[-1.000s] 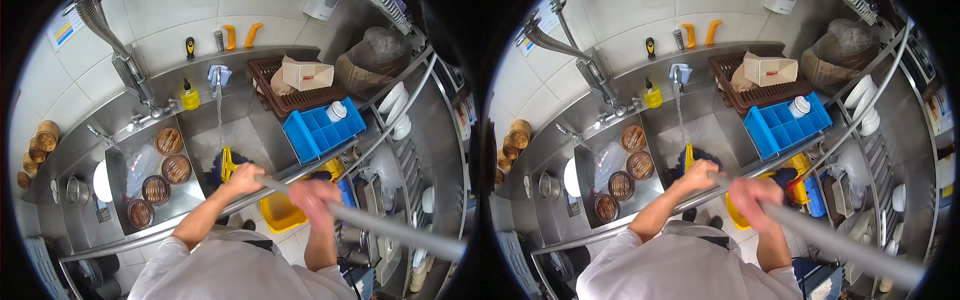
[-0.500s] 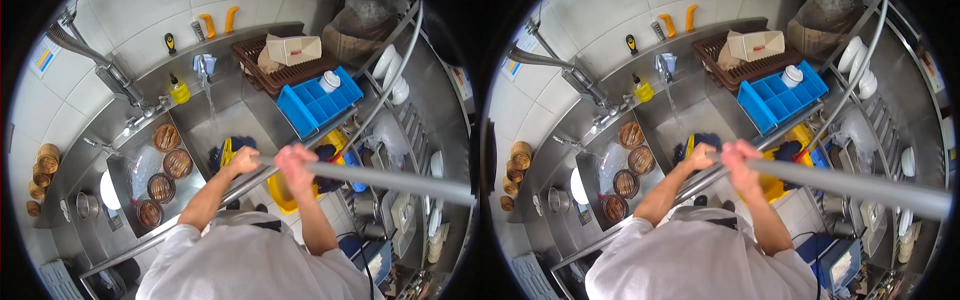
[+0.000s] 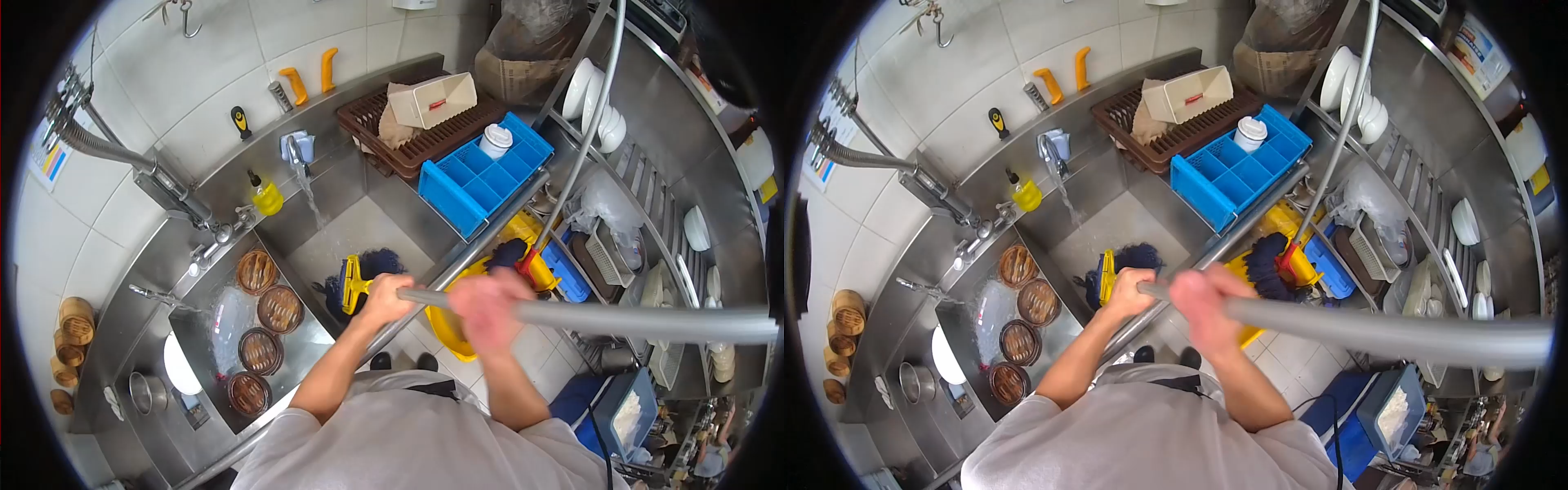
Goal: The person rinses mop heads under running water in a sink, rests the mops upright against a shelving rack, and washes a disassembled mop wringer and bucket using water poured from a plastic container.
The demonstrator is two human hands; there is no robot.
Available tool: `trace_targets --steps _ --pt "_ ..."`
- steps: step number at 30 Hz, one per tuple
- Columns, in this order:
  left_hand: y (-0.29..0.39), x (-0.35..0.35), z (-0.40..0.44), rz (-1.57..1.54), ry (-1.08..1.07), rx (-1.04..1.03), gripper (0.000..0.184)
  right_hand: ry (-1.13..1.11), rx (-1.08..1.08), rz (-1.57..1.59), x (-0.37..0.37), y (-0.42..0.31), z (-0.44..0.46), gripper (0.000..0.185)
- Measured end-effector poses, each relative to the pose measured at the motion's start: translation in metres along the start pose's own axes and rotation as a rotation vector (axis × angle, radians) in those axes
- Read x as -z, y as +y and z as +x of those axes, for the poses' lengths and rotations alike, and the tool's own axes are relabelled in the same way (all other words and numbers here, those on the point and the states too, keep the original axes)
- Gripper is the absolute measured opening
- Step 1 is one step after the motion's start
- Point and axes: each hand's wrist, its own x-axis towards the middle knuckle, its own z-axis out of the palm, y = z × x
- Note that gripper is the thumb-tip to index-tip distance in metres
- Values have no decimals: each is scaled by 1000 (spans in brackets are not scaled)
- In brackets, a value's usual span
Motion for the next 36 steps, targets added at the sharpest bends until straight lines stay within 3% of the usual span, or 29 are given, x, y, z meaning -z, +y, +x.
trace_targets --steps 1,3,4,5,6,8,12,14,19,22,25,26,27,30,31,34,35,36 --pt "-28 -7 -4 0 -54 100 19 101 -92 -110 13 42 -8 37" --pt "-96 -25 -5 5 -170 59 25 23 -122 -342 30 88 -14 35" --pt "-62 1 9 96 -297 139 26 60 -55 -146 26 71 4 37" --pt "-30 18 30 87 -286 141 27 99 19 46 22 49 28 40" --pt "-2 19 39 65 -289 158 29 186 134 12 14 18 48 42" --pt "50 21 64 42 -6 -76 29 222 238 125 3 -46 87 47" --pt "125 43 97 -31 132 -178 30 31 461 178 -12 -134 75 38" --pt "144 55 110 7 287 -486 40 -179 563 69 1 -158 68 39" --pt "147 64 155 -15 281 -647 40 -123 590 -4 14 -162 58 44" --pt "124 67 171 85 138 -550 39 -99 569 7 34 -128 70 41" --pt "71 55 189 63 -89 -306 30 17 459 -233 61 -55 88 26" --pt "43 46 196 52 -96 -196 26 13 409 -116 66 -25 101 23" --pt "7 31 203 39 -92 -80 21 15 361 4 72 6 115 20" --pt "-130 -33 200 210 107 17 17 -112 70 -274 109 116 126 24" --pt "-139 -36 195 219 124 34 17 -133 33 -381 115 145 129 26" --pt "-160 -31 202 277 110 288 50 -97 41 -351 116 149 137 29" --pt "-172 -24 204 272 132 307 50 -125 32 -348 121 149 137 29" --pt "-191 -17 211 -61 328 462 42 -117 61 -327 125 150 140 29"
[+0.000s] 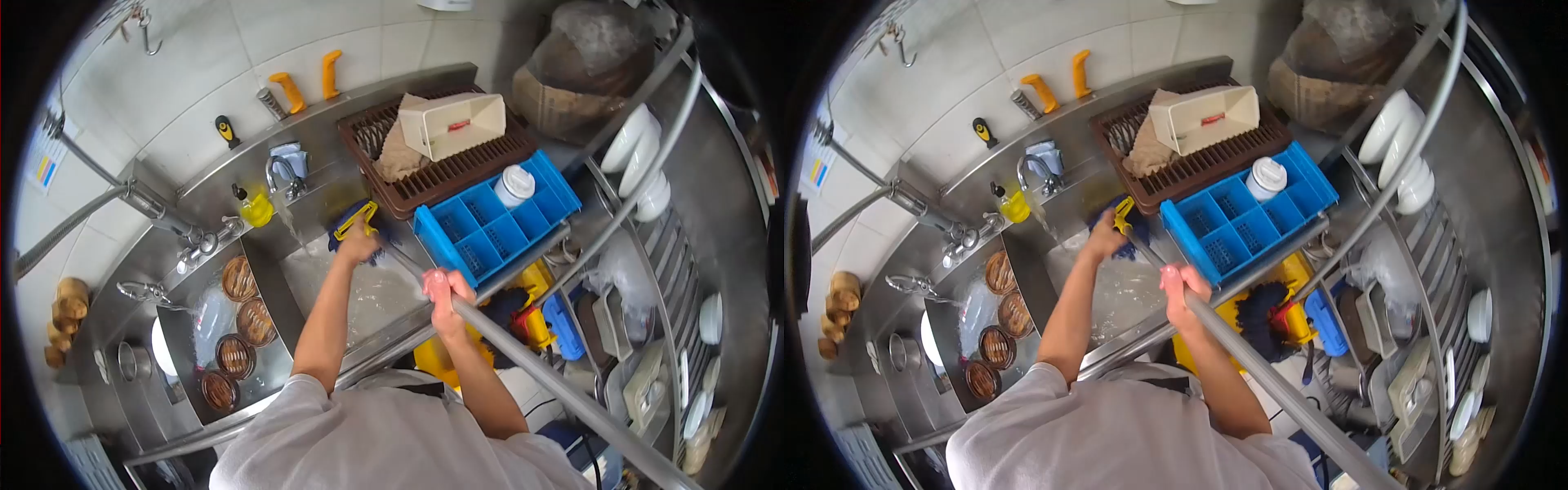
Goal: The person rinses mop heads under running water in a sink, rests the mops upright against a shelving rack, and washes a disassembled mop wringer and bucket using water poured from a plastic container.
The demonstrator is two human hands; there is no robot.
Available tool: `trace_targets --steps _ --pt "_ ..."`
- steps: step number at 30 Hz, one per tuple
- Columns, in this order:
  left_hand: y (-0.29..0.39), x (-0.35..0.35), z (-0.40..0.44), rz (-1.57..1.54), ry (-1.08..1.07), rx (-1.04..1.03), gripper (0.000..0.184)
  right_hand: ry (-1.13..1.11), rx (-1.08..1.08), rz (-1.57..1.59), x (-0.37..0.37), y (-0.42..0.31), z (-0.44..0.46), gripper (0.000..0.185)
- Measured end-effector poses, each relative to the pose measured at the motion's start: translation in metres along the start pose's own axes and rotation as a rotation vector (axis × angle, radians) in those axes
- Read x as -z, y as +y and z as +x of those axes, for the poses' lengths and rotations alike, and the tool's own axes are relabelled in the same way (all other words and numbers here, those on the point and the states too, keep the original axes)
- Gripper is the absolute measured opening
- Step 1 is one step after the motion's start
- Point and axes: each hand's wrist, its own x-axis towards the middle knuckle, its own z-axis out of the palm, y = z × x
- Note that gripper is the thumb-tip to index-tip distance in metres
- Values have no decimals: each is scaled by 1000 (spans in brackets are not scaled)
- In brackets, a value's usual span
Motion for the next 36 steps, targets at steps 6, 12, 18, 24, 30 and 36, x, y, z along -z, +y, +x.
trace_targets --steps 6,12,18,24,30,36 --pt "9 82 107 -1635 672 320 25 -10 35 87 15 13 -5 24" --pt "-34 95 141 -1431 1006 240 30 -6 53 64 21 14 -14 21" --pt "-23 101 136 -1432 1026 269 30 13 37 103 33 12 -11 21" --pt "-12 81 122 -1109 1162 474 31 -19 76 20 23 9 -1 25" --pt "-44 50 106 -1133 1348 496 32 -71 83 11 17 4 11 25" --pt "-59 49 121 -1498 1108 569 33 -33 60 65 29 16 4 23"
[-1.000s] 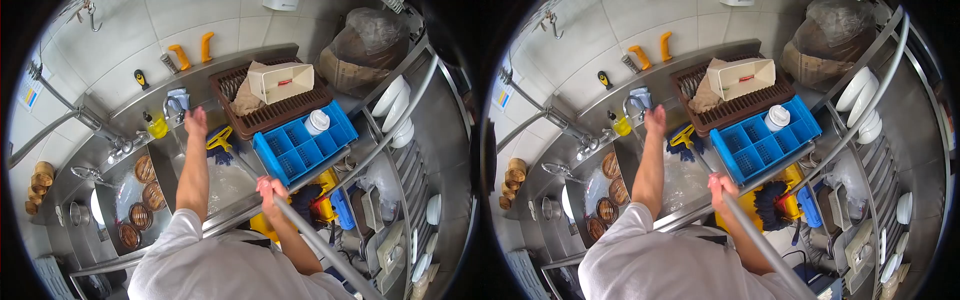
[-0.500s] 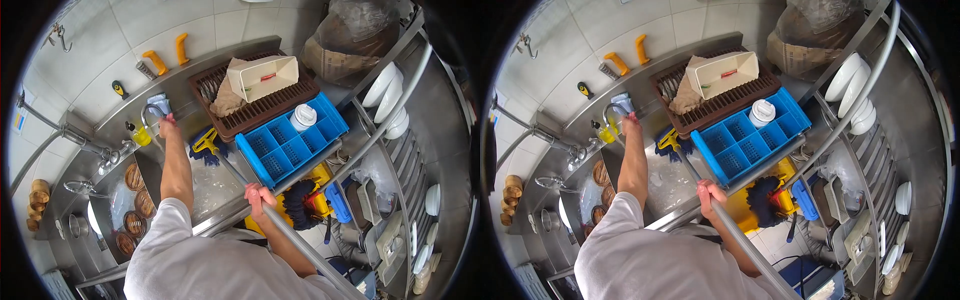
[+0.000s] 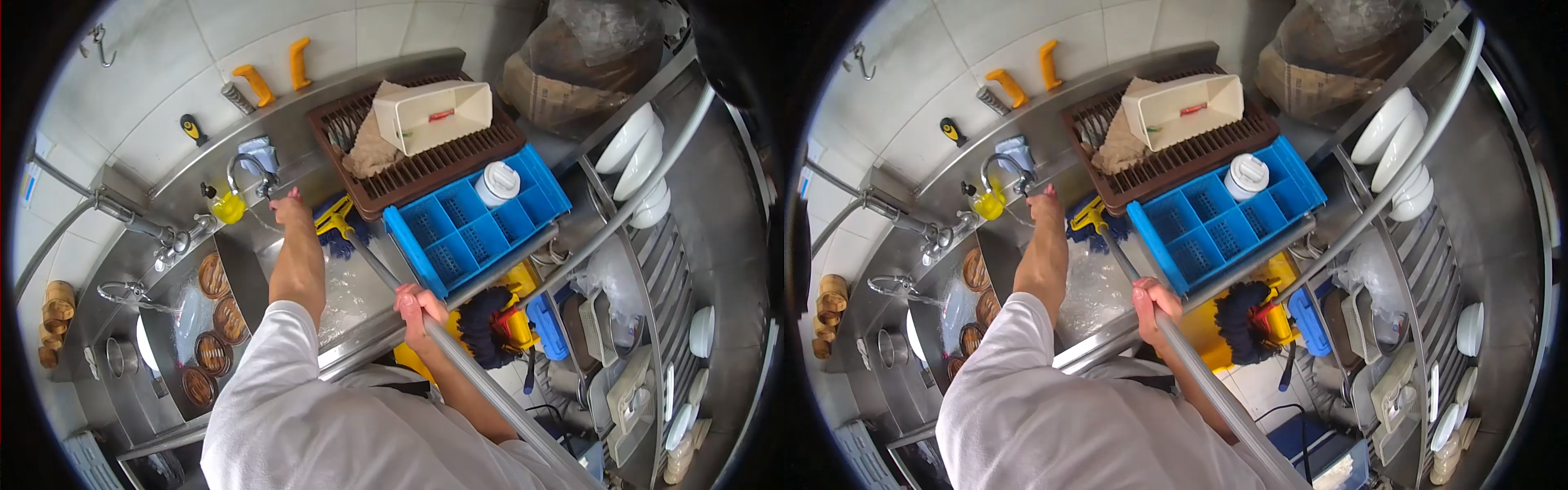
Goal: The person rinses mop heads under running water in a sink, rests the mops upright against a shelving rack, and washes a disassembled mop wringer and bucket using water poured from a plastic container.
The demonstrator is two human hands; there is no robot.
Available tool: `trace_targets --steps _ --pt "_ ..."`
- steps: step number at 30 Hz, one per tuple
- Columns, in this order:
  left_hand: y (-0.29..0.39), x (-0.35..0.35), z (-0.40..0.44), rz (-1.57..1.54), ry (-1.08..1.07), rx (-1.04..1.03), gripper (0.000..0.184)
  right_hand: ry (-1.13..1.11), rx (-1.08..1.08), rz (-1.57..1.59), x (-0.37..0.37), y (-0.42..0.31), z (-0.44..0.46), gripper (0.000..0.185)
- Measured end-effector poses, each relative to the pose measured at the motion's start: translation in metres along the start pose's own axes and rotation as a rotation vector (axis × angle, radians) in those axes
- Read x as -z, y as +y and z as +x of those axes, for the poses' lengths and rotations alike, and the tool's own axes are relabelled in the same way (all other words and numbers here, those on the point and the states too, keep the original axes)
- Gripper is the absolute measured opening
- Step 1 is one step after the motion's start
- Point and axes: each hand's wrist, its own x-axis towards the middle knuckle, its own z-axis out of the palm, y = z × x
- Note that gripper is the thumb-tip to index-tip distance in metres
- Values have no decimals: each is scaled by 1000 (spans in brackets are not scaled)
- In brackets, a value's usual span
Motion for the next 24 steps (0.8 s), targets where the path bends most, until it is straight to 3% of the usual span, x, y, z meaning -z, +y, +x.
trace_targets --steps 1,3,4,6,7,8,11,14,15,16,17,19,24 --pt "-7 8 -6 15 6 5 33 16 -15 34 1 0 -4 20" --pt "-25 19 -22 263 -288 119 24 30 -33 44 3 1 -8 19" --pt "-29 31 -73 438 -326 -98 16 35 -29 38 4 2 -9 19" --pt "-37 88 -81 1093 -851 -818 23 43 -26 30 4 2 -11 19" --pt "-34 113 -97 1321 -1037 -839 34 32 -45 1 4 1 -12 21" --pt "-42 141 -101 1352 -1245 -937 37 13 -63 -27 3 -1 -11 24" --pt "-51 152 -163 1241 -1026 -1058 31 -61 -93 -21 -3 -23 -9 27" --pt "-39 139 -187 1185 -980 -1040 28 -177 31 -13 -5 -63 -2 26" --pt "-34 133 -208 1136 -928 -1175 28 -250 48 -28 0 -90 6 29" --pt "-27 123 -226 1083 -882 -1309 31 -215 163 82 2 -102 7 16" --pt "-15 120 -241 1083 -877 -1301 31 -229 178 148 7 -120 7 16" --pt "14 108 -270 1006 -1085 -1295 35 -220 187 184 14 -160 7 25" --pt "59 84 -335 786 -1239 -1310 39 -283 353 184 37 -226 -5 43"
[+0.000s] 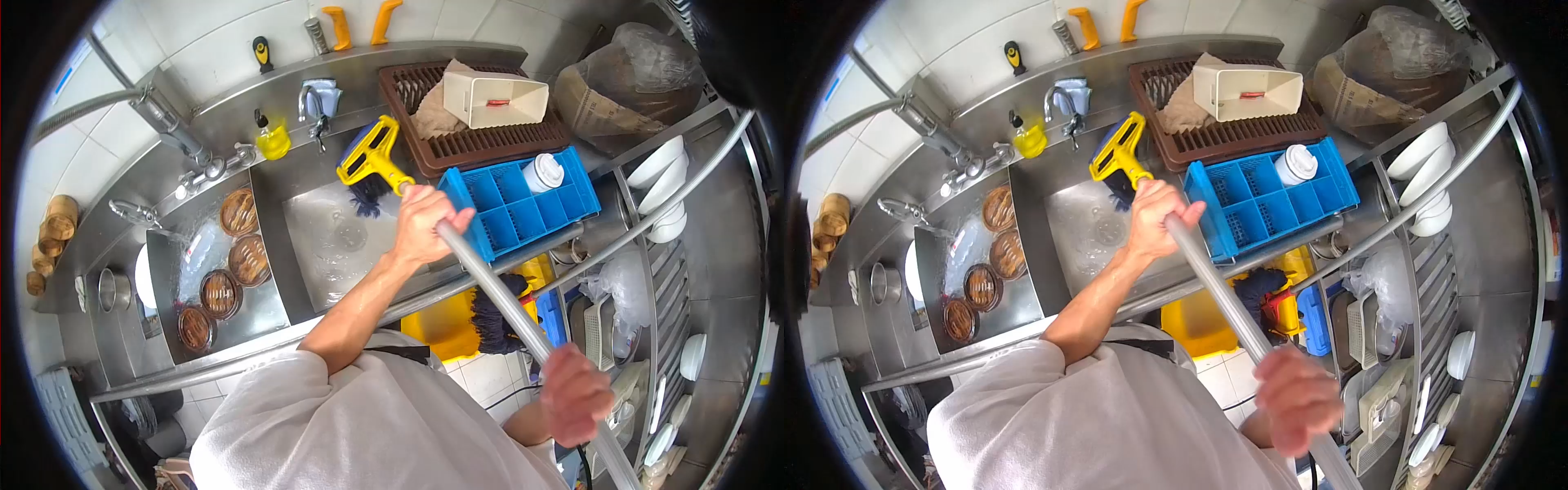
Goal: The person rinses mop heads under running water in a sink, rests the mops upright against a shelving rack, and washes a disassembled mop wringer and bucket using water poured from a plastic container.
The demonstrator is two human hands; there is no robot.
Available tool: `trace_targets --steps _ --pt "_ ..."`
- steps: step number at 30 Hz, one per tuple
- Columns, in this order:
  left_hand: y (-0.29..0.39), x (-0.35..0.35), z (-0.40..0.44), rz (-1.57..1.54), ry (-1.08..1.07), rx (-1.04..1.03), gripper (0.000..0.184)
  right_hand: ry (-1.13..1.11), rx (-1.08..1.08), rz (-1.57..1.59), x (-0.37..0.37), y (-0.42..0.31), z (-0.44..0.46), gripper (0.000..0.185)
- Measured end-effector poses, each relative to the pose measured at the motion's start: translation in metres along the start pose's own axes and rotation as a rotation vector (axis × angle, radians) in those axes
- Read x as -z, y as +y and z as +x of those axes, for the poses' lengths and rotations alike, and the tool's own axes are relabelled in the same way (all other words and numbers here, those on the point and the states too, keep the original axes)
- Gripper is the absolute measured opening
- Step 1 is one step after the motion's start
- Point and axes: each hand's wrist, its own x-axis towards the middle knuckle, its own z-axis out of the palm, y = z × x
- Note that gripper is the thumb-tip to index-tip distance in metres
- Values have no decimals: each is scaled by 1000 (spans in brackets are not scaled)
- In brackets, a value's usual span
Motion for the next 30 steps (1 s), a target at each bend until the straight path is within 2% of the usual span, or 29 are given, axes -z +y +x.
trace_targets --steps 2,4,6,9,15,21,30 --pt "20 6 11 -69 12 -99 36 -30 25 -16 -3 -24 2 43" --pt "32 12 16 -88 12 -122 36 -52 51 -39 -11 -40 3 43" --pt "41 18 18 -110 13 -161 35 -11 59 -5 -22 -50 1 35" --pt "47 30 18 -79 -8 -193 35 17 45 -2 -25 -63 -6 37" --pt "49 44 13 -100 -4 -191 35 101 46 67 -37 -65 -12 38" --pt "49 52 11 -116 -17 -190 34 28 16 29 -45 -72 -11 40" --pt "56 49 20 -149 4 -207 36 89 37 23 -49 -79 -18 42"
